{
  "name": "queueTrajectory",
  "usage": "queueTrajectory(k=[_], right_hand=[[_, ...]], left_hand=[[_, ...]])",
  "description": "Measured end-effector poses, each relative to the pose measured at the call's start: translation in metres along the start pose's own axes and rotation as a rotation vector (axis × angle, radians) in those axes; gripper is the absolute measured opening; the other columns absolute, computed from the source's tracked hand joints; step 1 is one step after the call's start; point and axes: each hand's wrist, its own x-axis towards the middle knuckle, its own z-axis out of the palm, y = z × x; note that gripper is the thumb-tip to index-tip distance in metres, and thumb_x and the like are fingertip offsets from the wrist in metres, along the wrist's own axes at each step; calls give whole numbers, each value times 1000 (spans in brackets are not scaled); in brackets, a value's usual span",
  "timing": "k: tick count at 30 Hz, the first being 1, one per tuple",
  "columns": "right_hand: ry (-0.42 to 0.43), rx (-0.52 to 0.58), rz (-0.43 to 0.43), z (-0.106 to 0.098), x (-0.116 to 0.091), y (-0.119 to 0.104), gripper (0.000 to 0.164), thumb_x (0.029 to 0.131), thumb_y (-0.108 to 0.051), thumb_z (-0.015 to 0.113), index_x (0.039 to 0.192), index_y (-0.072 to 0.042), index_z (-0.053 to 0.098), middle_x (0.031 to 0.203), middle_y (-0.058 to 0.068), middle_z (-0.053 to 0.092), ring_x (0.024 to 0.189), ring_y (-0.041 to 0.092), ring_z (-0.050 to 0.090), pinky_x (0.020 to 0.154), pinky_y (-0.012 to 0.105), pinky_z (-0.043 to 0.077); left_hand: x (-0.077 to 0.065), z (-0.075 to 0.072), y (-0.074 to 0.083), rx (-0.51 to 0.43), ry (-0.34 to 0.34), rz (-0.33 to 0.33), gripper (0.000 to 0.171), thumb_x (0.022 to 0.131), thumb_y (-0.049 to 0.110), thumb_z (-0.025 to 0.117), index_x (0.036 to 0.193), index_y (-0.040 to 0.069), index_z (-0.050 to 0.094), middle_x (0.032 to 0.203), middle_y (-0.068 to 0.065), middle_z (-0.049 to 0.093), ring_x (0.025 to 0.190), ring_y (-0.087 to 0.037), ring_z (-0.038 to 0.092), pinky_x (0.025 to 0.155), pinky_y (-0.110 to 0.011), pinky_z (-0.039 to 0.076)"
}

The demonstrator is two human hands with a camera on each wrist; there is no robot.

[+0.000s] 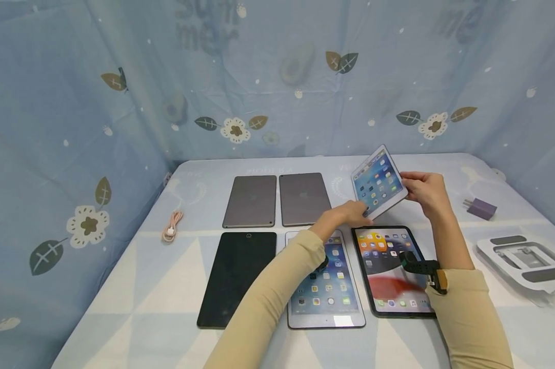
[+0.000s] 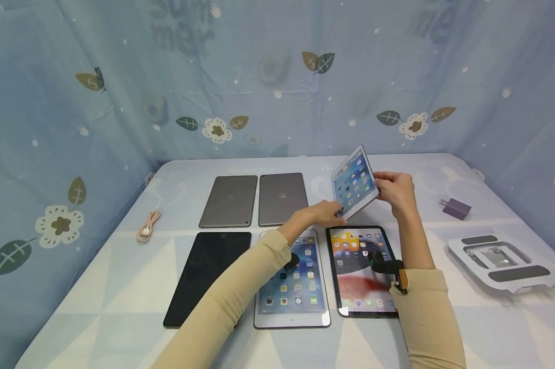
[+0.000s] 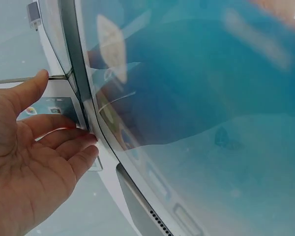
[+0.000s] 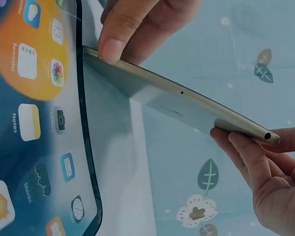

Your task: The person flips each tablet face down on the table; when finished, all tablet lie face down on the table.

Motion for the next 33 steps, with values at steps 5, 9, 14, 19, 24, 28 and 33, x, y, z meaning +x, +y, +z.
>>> queueTrajectory(k=[5,9,14,19,24,28,33], right_hand=[[14,-10,-6,4,2,1,54,90,-48,61,129,-10,62,109,6,66,82,10,68,57,10,51],[1,33,-28,8,1,0,59,85,-54,65,126,-12,64,107,5,67,83,10,69,58,11,52],[-76,112,-34,7,-26,-31,55,86,-50,65,124,-10,66,94,-9,70,79,4,69,65,15,55],[-276,134,-44,10,-72,-89,58,98,-33,53,134,12,48,80,-21,67,75,-4,66,70,13,54],[-483,86,30,18,-89,-106,59,103,-26,42,142,17,29,82,-26,59,80,-9,61,78,12,52],[-560,87,55,20,-88,-101,62,103,-27,42,146,13,24,92,-25,57,87,-8,60,88,17,52],[-580,67,41,23,-88,-99,63,103,-31,41,148,10,23,127,9,58,109,6,61,109,39,38]], left_hand=[[-1,-2,0,-48,6,29,33,99,34,52,115,6,58,102,-4,61,82,-12,50,70,-21,40],[-2,-8,-3,-140,0,90,26,100,32,50,100,8,59,88,-2,57,71,-11,48,61,-19,38],[-1,-17,-9,-208,-18,159,31,102,33,46,94,6,60,73,2,44,60,-8,38,56,-18,32],[-3,-27,-15,-345,-15,187,43,104,33,40,123,1,62,95,-7,62,82,-12,56,72,-19,42],[-8,-38,-16,-503,38,173,53,104,40,35,145,7,43,143,-11,51,131,-22,49,106,-32,42],[-12,-44,-17,-507,80,172,54,105,39,33,148,7,38,146,-11,48,135,-25,45,110,-35,38],[-15,-51,-16,-556,136,173,50,105,35,35,147,7,39,148,-11,45,139,-25,41,112,-35,36]])
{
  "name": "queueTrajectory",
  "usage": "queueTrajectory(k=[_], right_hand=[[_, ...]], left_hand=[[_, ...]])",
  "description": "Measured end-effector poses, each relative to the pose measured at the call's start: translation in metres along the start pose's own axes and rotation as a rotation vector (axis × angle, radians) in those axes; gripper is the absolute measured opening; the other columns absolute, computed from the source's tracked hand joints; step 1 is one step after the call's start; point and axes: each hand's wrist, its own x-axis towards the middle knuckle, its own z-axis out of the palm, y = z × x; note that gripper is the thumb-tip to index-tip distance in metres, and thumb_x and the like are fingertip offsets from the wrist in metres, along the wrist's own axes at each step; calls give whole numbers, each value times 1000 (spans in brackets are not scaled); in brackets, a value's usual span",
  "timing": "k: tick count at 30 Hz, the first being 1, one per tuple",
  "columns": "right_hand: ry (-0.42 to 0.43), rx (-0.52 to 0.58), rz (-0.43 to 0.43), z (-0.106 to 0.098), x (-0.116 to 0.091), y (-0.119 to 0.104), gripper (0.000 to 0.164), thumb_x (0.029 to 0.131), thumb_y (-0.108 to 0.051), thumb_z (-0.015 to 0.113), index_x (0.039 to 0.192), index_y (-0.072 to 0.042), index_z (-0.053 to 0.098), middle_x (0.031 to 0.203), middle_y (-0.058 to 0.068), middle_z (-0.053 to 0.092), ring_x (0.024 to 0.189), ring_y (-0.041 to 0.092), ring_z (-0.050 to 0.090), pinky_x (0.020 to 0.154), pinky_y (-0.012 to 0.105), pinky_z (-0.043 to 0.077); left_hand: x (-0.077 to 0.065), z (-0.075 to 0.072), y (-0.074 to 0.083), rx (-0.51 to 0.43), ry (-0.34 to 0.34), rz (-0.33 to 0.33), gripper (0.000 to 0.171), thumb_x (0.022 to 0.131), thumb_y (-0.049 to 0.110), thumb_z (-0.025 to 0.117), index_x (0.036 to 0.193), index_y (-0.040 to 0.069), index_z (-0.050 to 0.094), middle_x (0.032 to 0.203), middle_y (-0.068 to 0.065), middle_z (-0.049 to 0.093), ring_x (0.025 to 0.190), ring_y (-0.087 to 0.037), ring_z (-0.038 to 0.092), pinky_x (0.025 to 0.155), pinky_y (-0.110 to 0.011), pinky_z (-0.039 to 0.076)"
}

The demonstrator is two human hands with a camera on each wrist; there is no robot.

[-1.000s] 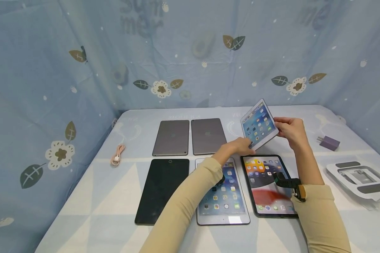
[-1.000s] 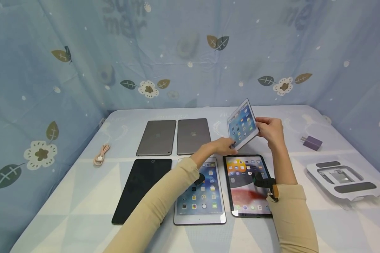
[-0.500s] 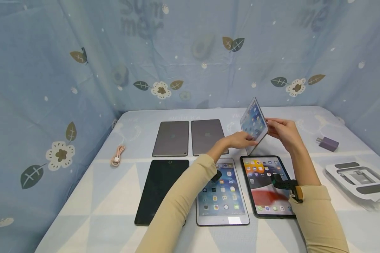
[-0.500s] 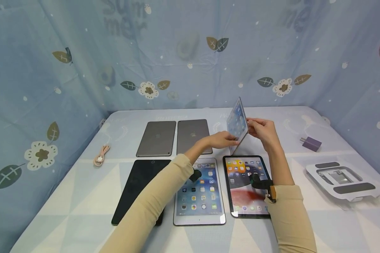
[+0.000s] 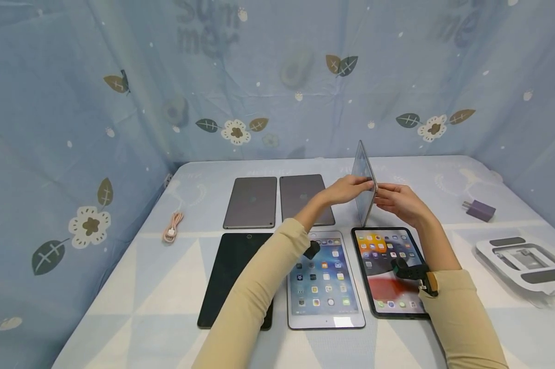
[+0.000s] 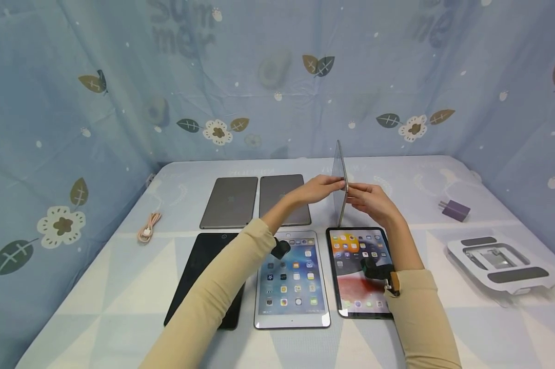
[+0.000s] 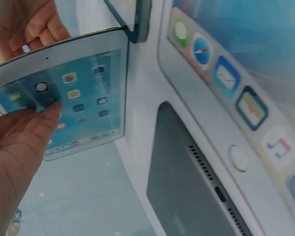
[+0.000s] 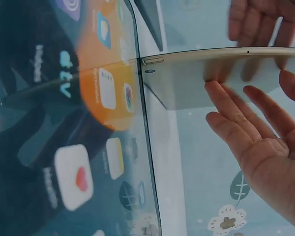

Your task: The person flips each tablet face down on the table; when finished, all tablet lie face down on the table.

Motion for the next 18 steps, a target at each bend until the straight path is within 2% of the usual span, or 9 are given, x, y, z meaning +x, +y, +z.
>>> queueTrajectory(k=[2,4,5,7,9,16,18], right_hand=[[-30,20,7,2,1,1,64,104,-32,38,149,10,18,144,28,41,127,25,53,114,48,28],[-63,51,25,4,2,3,64,105,-30,36,149,10,14,151,35,23,139,41,34,116,54,20],[-82,60,33,5,3,4,64,105,-30,35,150,10,11,152,36,19,142,47,24,116,56,18],[-114,72,49,6,5,7,64,105,-29,33,150,11,8,153,37,15,142,50,17,116,58,14],[-133,67,60,7,7,10,65,106,-29,33,150,11,7,153,36,14,142,52,16,116,58,13],[-212,28,99,12,10,12,74,104,-37,35,150,11,1,155,35,4,144,51,7,117,58,7],[-229,16,117,14,11,11,76,104,-38,36,150,11,1,155,35,3,144,51,6,117,58,6]], left_hand=[[0,-2,2,-12,12,15,49,105,33,35,146,5,41,148,-12,45,139,-25,41,112,-35,36],[1,-4,3,-4,20,14,51,105,33,36,147,4,38,149,-12,44,139,-25,39,112,-35,36],[1,-5,4,-1,22,9,52,105,33,37,148,4,35,150,-12,42,140,-25,38,112,-34,36],[0,-7,4,4,24,4,53,105,32,38,150,4,31,152,-13,39,141,-24,36,113,-34,35],[-1,-9,3,-8,30,1,56,104,30,40,152,5,26,155,-12,33,143,-24,32,114,-33,33],[-5,-18,1,-113,5,47,38,103,16,41,137,-1,46,151,-16,39,144,-25,31,115,-33,31],[-6,-21,-1,-142,-8,48,37,103,14,41,136,-1,46,148,-16,43,143,-25,34,115,-33,32]])
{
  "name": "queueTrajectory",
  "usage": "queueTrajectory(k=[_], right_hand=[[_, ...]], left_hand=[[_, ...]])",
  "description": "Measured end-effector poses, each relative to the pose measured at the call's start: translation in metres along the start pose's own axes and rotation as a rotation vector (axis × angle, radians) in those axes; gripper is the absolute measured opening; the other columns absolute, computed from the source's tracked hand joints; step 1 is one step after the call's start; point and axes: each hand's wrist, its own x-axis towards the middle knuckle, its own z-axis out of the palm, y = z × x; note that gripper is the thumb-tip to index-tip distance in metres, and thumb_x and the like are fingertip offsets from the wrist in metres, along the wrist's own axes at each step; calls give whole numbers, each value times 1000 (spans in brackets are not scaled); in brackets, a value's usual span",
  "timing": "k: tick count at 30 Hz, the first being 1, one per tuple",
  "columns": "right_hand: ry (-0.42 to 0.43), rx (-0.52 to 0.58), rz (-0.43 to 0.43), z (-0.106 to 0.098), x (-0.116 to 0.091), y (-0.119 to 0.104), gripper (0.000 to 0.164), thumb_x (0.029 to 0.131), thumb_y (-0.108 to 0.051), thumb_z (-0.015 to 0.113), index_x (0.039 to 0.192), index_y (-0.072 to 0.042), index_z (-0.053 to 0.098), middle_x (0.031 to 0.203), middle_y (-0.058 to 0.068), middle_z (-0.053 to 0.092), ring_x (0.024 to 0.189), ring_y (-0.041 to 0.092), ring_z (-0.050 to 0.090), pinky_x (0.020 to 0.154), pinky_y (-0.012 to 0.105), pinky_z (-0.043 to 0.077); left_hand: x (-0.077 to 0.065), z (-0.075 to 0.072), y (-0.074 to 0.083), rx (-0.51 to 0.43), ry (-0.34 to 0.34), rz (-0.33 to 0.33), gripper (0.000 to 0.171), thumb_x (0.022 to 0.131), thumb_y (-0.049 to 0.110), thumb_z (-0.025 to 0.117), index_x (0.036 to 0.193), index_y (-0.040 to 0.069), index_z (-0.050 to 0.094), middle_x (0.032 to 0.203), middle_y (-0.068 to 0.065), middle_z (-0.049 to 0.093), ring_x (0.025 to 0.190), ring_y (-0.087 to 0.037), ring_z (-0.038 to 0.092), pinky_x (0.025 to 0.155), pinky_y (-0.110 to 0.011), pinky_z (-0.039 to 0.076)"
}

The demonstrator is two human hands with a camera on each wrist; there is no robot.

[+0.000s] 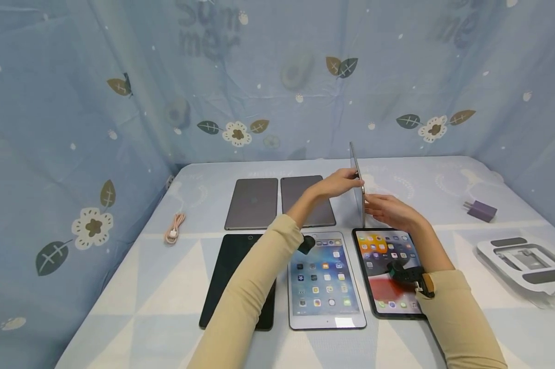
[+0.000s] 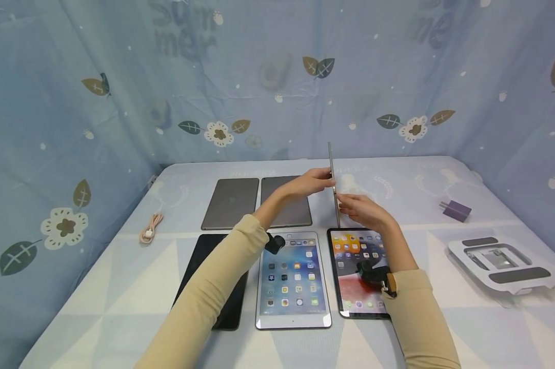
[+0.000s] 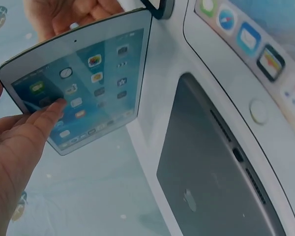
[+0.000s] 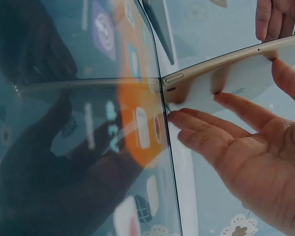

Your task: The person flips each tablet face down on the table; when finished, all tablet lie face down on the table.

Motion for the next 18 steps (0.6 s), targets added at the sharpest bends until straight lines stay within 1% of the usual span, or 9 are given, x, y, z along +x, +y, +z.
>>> queueTrajectory(k=[3,6,9,12,18], right_hand=[[-18,-18,7,3,2,-1,76,104,-39,37,150,11,2,155,35,4,144,50,6,117,57,7],[-19,-71,-3,5,2,-2,76,103,-41,37,150,11,6,156,34,7,144,49,8,117,59,8],[-15,-119,-16,7,2,-3,76,103,-43,37,150,10,9,156,32,9,144,49,8,116,61,7],[-12,-138,-25,7,3,-1,74,103,-42,38,150,9,11,156,31,11,145,48,8,115,64,5],[-2,-200,-30,8,4,0,73,103,-40,39,150,9,14,155,31,16,144,48,9,114,65,9]], left_hand=[[-5,-5,-4,-31,-14,3,35,103,12,41,135,-2,47,142,-17,48,139,-25,40,112,-33,36],[-9,-10,-8,-70,-28,7,36,103,9,41,136,-3,46,140,-18,50,136,-25,43,111,-34,37],[-13,-13,-12,-121,-32,11,39,102,6,41,140,-5,41,142,-21,47,136,-28,43,112,-34,37],[-15,-14,-14,-142,-29,22,41,102,4,41,141,-7,38,143,-23,46,136,-30,43,112,-33,37],[-18,-18,-21,-209,-34,47,44,100,2,44,143,-8,37,145,-24,44,138,-30,41,111,-32,38]])
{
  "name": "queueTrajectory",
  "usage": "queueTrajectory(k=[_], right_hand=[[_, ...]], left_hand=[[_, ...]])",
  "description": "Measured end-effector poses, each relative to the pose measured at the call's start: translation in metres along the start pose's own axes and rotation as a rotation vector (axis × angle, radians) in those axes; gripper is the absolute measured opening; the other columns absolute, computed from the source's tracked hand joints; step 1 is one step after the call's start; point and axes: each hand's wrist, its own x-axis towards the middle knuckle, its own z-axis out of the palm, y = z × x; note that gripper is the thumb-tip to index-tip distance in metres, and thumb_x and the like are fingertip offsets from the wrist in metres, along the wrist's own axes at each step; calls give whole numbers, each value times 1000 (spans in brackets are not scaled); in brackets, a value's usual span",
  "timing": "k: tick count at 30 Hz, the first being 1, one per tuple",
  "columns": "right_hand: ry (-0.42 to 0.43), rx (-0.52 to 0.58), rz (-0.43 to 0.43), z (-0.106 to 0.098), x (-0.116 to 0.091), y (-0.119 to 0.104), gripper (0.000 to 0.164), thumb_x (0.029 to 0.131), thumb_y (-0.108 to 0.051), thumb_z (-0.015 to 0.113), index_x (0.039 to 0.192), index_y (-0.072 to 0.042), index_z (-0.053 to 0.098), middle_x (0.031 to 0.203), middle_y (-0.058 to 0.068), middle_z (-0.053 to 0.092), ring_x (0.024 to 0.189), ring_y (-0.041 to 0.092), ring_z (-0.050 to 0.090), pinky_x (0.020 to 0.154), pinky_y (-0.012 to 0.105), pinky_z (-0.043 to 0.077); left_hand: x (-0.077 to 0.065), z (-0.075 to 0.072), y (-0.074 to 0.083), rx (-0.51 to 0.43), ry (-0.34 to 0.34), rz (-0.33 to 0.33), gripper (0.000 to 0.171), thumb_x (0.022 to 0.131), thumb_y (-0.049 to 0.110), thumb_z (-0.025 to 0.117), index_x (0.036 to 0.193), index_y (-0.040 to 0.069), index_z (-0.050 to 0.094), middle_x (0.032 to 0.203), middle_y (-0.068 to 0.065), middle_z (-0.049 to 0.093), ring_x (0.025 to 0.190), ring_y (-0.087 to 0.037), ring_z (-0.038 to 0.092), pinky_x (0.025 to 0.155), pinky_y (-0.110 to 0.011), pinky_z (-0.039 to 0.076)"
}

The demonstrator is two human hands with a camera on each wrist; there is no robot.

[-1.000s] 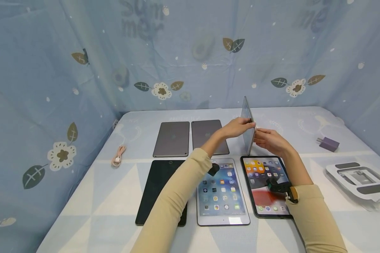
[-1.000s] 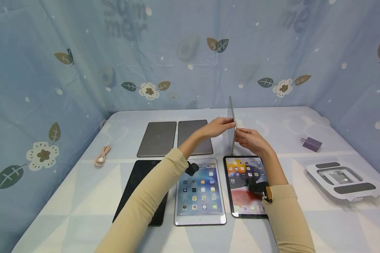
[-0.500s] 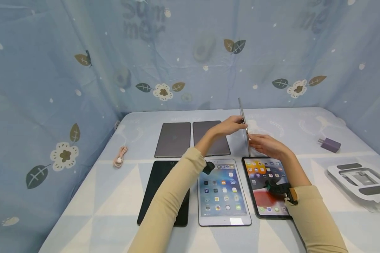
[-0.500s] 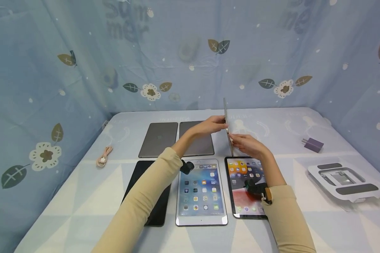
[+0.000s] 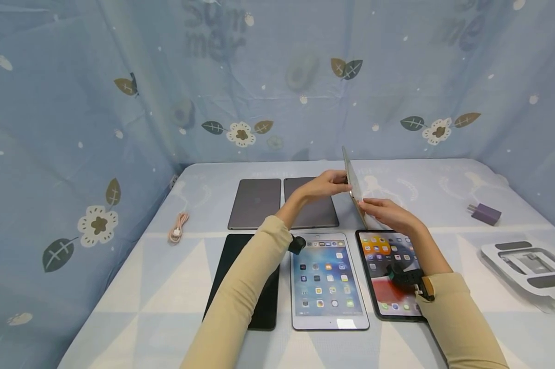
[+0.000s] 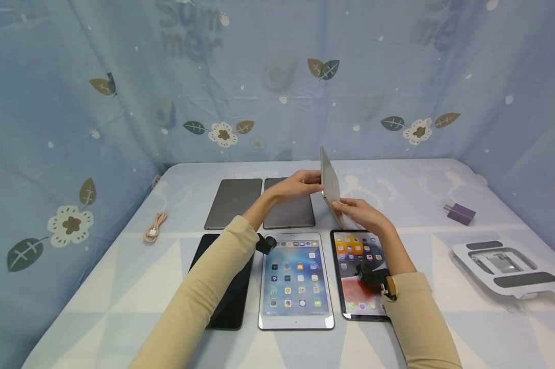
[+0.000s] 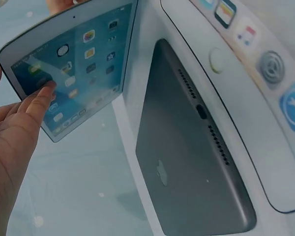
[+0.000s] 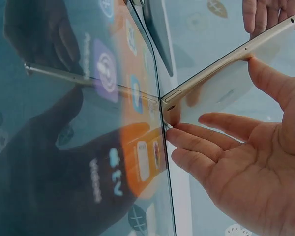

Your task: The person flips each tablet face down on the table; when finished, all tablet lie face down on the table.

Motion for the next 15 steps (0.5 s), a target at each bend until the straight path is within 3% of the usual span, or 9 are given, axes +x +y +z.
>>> queueTrajectory(k=[15], right_hand=[[83,-131,-2,3,1,1,71,102,-43,42,147,10,26,148,34,31,140,48,25,110,68,19]], left_hand=[[-3,-4,-10,-34,9,3,42,98,-2,47,138,-12,39,142,-31,43,136,-36,42,108,-36,41]])
